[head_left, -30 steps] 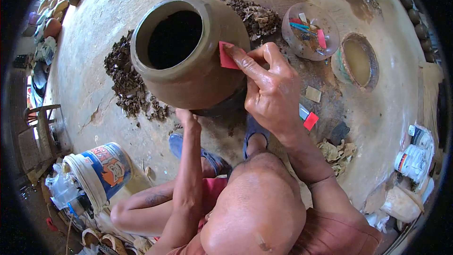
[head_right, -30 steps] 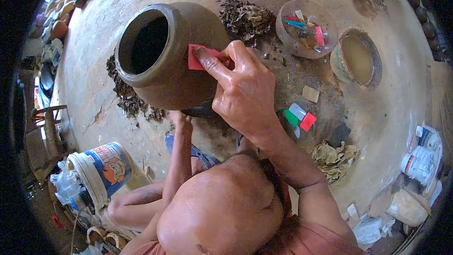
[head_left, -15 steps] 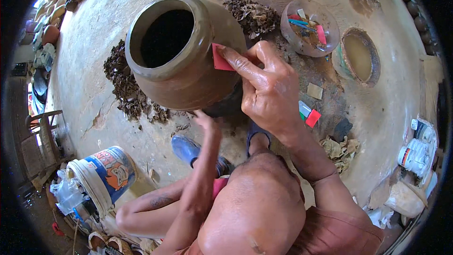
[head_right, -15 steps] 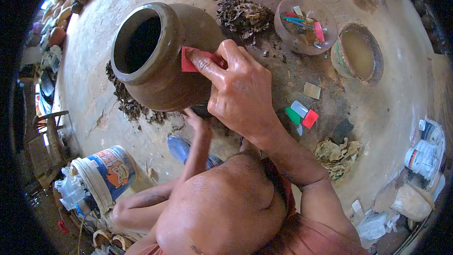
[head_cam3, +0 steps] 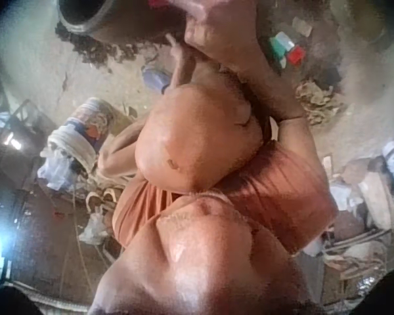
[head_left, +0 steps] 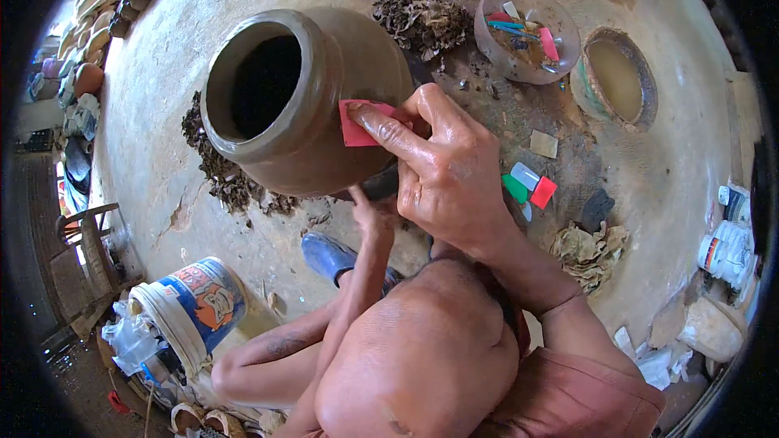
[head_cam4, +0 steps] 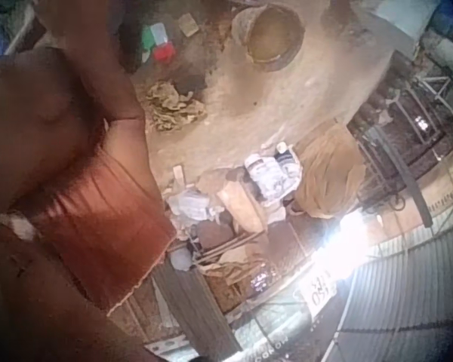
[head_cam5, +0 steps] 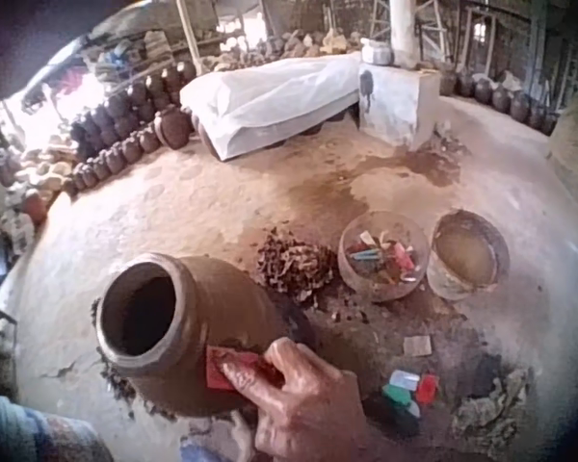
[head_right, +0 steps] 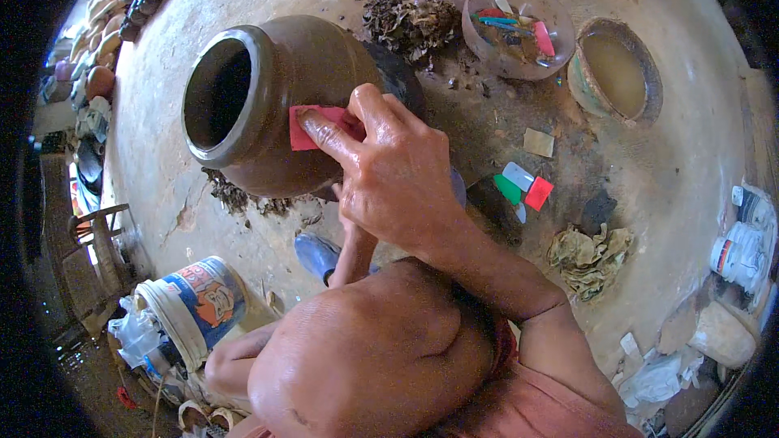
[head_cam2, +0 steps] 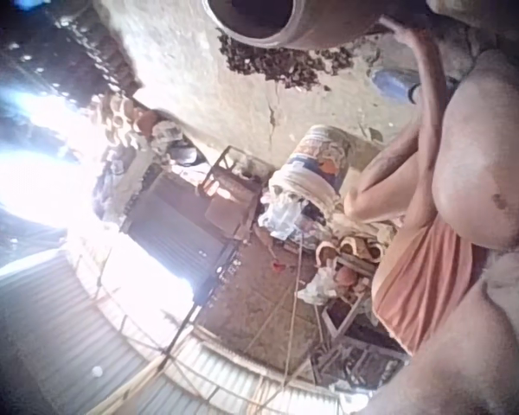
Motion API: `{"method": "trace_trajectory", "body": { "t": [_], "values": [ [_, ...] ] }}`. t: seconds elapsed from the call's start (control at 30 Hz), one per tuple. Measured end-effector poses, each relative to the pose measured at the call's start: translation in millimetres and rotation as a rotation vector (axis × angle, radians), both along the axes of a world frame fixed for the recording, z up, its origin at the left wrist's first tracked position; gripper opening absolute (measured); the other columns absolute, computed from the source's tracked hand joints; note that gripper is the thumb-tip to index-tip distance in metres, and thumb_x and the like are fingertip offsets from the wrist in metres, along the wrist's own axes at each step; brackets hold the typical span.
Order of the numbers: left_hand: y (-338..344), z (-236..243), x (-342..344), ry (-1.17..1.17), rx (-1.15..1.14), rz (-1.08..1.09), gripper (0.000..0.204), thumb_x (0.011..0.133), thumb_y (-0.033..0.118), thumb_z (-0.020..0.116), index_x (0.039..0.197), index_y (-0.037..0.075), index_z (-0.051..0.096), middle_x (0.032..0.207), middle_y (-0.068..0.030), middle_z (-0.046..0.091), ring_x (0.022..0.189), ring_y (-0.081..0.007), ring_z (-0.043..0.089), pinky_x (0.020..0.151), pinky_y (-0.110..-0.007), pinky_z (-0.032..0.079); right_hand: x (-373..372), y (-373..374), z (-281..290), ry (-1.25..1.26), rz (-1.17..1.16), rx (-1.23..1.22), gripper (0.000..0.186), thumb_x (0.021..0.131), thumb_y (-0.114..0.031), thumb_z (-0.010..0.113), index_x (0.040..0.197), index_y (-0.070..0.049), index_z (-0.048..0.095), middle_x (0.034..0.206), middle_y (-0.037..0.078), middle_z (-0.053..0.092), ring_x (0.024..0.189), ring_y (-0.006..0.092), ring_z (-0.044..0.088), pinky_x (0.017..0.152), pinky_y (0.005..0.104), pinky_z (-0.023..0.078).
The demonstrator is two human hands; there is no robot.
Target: The person uses small tools to smooth and scrape the inner and outer surfaces of a large clay pot while sitting on the floor.
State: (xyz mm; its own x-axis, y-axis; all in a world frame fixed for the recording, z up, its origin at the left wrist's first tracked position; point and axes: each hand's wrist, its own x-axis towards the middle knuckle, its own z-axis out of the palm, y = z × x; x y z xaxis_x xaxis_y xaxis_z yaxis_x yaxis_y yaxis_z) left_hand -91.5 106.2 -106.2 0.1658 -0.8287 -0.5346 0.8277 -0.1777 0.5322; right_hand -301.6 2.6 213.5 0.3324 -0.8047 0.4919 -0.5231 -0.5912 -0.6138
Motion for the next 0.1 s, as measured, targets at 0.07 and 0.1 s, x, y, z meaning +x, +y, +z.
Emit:
{"method": "trace_trajectory", "body": {
  "t": [0.07,0.1],
  "values": [
    [39.0,-16.1,-15.5,0.316,-0.158,-0.309,0.087,0.104,0.072,0.046,0.141,-0.007,0.055,0.132,-0.0219,0.067,0.11,-0.0333,0.069,0.088,-0.048,0.059,-1.1,4.4,-4.5,-0.031,0.005,0.021,0.061,0.072,0.009,0.067,0.126,-0.018,0.079,0.09,0.008,0.058,0.077,0.0272,0.066,0.068,0.0398,0.059],
    [48.8,-21.0,-14.4,0.314,-0.143,-0.306,0.087,0.104,0.072,0.046,0.141,-0.007,0.055,0.132,-0.0219,0.067,0.11,-0.0333,0.069,0.088,-0.048,0.059,-1.8,7.5,-6.7,-0.036,0.006,0.033,0.062,0.072,0.009,0.067,0.126,-0.018,0.079,0.09,0.008,0.058,0.078,0.0271,0.066,0.068,0.0391,0.06]
  ]
}}
